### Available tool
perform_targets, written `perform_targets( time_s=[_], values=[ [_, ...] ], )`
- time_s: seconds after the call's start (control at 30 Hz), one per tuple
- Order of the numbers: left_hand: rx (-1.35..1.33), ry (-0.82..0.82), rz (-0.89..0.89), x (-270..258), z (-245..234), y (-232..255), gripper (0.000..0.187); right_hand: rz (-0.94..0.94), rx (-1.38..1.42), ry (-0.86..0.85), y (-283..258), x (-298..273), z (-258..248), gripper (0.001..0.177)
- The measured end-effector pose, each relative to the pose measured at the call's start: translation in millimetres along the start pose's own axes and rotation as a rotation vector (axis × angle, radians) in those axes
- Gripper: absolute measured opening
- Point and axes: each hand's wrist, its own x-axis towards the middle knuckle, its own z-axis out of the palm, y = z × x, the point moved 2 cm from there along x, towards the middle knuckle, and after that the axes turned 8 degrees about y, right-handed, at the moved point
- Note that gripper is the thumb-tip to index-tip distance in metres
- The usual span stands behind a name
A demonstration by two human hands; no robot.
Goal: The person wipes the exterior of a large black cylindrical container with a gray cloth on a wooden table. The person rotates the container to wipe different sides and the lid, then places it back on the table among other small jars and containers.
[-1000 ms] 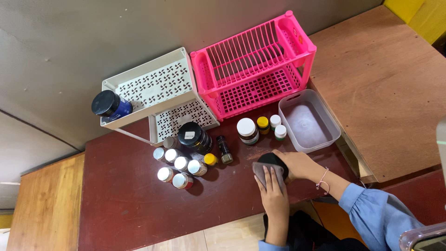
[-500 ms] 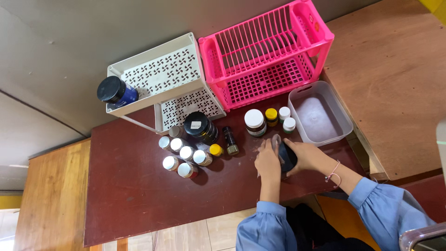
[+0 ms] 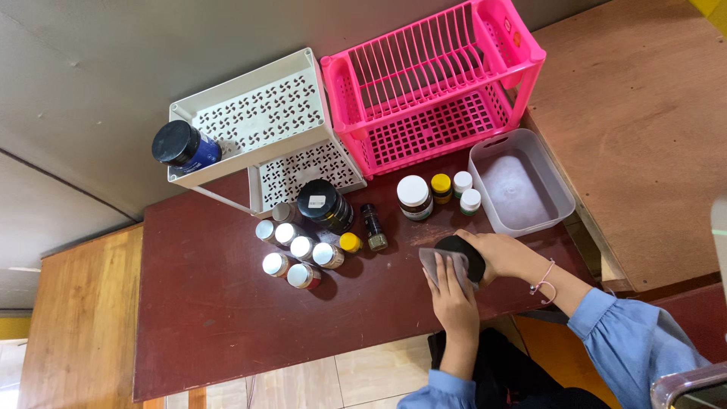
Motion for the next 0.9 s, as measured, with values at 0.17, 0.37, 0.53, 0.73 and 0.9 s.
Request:
perform_targets(
  time_s=[0.17,0.37,0.53,0.73,0.9],
  values=[
    [0.080,-0.065,0.034,-6,6,-2,0.043,-0.040,0.062,0.007,8,5,5,0.125],
    [0.425,-0.246,-0.174,27,46,-7,0.055,-0.098,0.079,0.064,16,8,13,0.135],
    [0.208,-0.604,-0.531,60,59,-25,0.048,-0.087,0.077,0.057,16,8,11,0.143],
    [0.244,-0.343,-0.120,40,40,-15,0.061,-0.070,0.057,0.005,11,9,3,0.142],
    [0.276,-0.093,0.158,-15,17,1,0.057,-0.021,0.108,-0.054,9,7,2,0.123]
  ],
)
